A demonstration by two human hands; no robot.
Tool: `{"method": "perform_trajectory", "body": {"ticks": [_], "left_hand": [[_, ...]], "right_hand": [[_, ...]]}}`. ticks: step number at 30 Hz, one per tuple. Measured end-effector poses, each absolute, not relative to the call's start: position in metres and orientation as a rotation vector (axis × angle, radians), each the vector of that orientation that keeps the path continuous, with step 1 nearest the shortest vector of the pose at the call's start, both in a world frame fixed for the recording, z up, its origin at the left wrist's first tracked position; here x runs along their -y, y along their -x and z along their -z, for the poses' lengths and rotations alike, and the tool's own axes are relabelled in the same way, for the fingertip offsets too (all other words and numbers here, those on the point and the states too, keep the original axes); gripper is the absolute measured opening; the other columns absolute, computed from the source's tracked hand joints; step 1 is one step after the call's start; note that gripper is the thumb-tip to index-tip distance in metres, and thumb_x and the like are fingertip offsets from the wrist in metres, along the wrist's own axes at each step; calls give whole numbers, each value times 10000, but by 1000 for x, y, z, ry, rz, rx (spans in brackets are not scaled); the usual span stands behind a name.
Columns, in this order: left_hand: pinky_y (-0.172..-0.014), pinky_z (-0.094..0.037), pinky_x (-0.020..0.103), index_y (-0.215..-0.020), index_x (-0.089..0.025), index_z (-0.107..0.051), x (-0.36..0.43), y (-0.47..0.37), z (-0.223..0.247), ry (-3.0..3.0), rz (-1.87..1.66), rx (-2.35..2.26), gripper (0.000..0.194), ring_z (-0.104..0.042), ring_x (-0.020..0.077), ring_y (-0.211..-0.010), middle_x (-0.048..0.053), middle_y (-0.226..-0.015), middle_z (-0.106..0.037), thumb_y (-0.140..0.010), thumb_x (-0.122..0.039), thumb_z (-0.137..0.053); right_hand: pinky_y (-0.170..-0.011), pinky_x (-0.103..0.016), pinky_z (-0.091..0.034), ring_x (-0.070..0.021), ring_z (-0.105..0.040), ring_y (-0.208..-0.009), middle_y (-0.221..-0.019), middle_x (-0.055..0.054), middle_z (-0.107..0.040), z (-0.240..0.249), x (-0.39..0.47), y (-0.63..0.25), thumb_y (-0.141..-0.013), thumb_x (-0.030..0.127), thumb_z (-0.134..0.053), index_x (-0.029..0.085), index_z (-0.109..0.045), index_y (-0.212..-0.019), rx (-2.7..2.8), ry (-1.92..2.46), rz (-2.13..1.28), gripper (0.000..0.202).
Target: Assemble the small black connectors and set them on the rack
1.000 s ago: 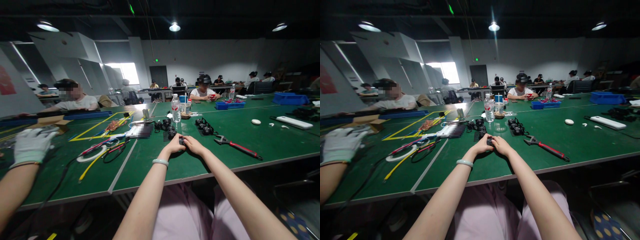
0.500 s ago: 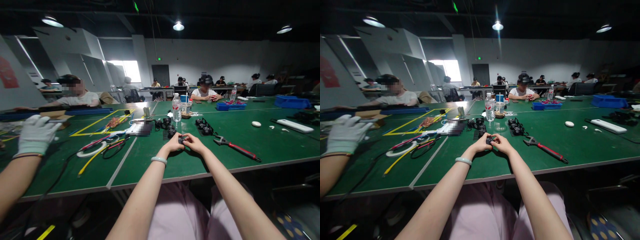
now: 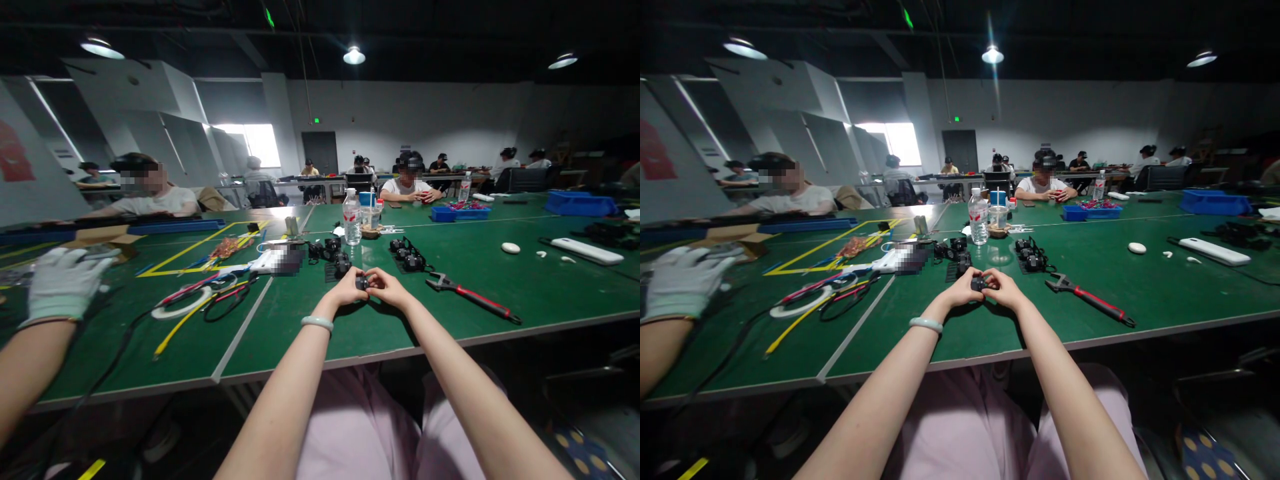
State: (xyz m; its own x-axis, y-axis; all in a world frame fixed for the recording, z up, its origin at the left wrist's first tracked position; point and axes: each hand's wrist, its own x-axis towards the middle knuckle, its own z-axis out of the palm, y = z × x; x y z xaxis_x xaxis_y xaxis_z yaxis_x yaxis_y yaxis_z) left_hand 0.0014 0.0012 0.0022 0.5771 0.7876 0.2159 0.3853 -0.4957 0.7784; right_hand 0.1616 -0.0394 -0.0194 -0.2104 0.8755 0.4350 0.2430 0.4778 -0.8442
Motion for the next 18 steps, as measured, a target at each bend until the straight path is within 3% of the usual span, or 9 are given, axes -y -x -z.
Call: {"method": "perform_trajectory", "body": {"ticks": [18], "left_hand": [[-610,-394,241,-989,-137,-403,-3,-2,-1,-2113,-721,-918,560,-468,121,-711,11,-858,-479,-488,-125,-655]], "right_hand": [[-674,-257,-418,-106,-511,-676,-781,12,-552,21,38,-162,-661,218,-565,185,-500,-1010,1753,986,-748,356]]}}
